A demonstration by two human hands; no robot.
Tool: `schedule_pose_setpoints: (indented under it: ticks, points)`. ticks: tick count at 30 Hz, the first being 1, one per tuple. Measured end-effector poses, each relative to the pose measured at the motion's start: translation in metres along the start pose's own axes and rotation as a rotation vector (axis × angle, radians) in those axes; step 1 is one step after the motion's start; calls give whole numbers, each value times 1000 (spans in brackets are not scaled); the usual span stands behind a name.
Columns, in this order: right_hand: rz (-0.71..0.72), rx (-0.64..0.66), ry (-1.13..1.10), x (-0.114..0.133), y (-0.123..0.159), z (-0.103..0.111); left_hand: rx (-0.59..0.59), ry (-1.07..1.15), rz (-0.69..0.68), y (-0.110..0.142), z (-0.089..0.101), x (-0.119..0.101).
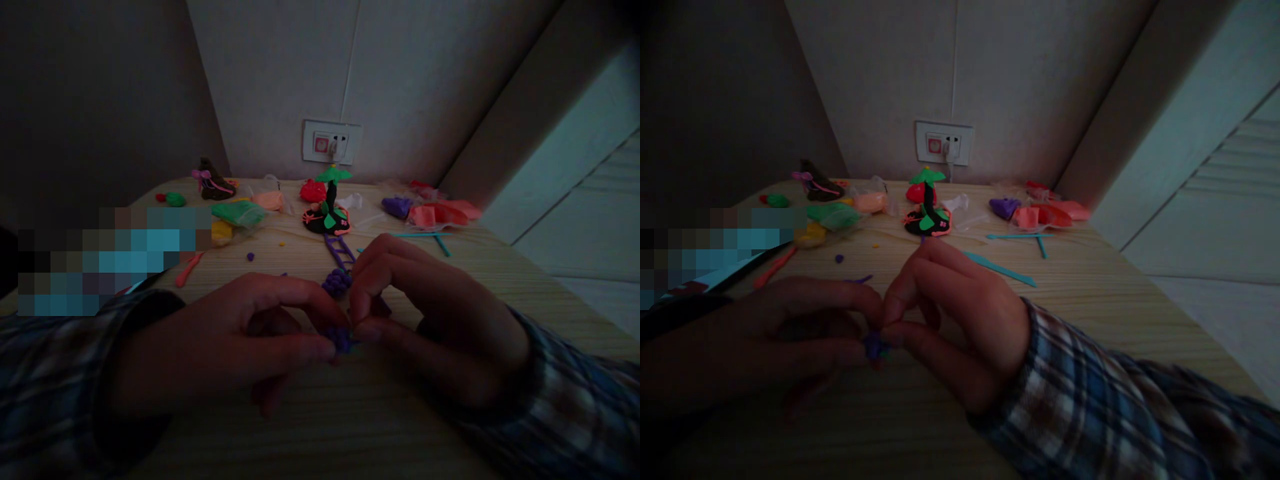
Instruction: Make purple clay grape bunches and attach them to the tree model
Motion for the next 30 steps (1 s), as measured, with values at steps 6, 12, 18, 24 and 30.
schedule_pose_setpoints:
  ticks: [6,12,18,24,30]
  points:
    - [-38,-48,-17,-2,0,0,8,-5,0,1,-1,-2]
    - [-37,-38,-18,-4,0,-1,2,-15,-5,0,0,0]
    - [5,20,-7,-3,-1,-3,-5,-50,-18,-1,2,-3]
    - [-35,-21,-45,-4,-1,-4,-17,-52,-33,0,2,-3]
    - [-37,-3,-26,-4,-1,-6,-42,-94,-24,0,5,-3]
Point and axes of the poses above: each hand's wrist, its own y-axis away from the middle knuckle, its own z-axis out of the back of the hand, x = y × z, the point moved 9 cm from there along -y, towards the middle knuckle, and after that the axes turned 13 degrees about x, right-handed, at the moved point
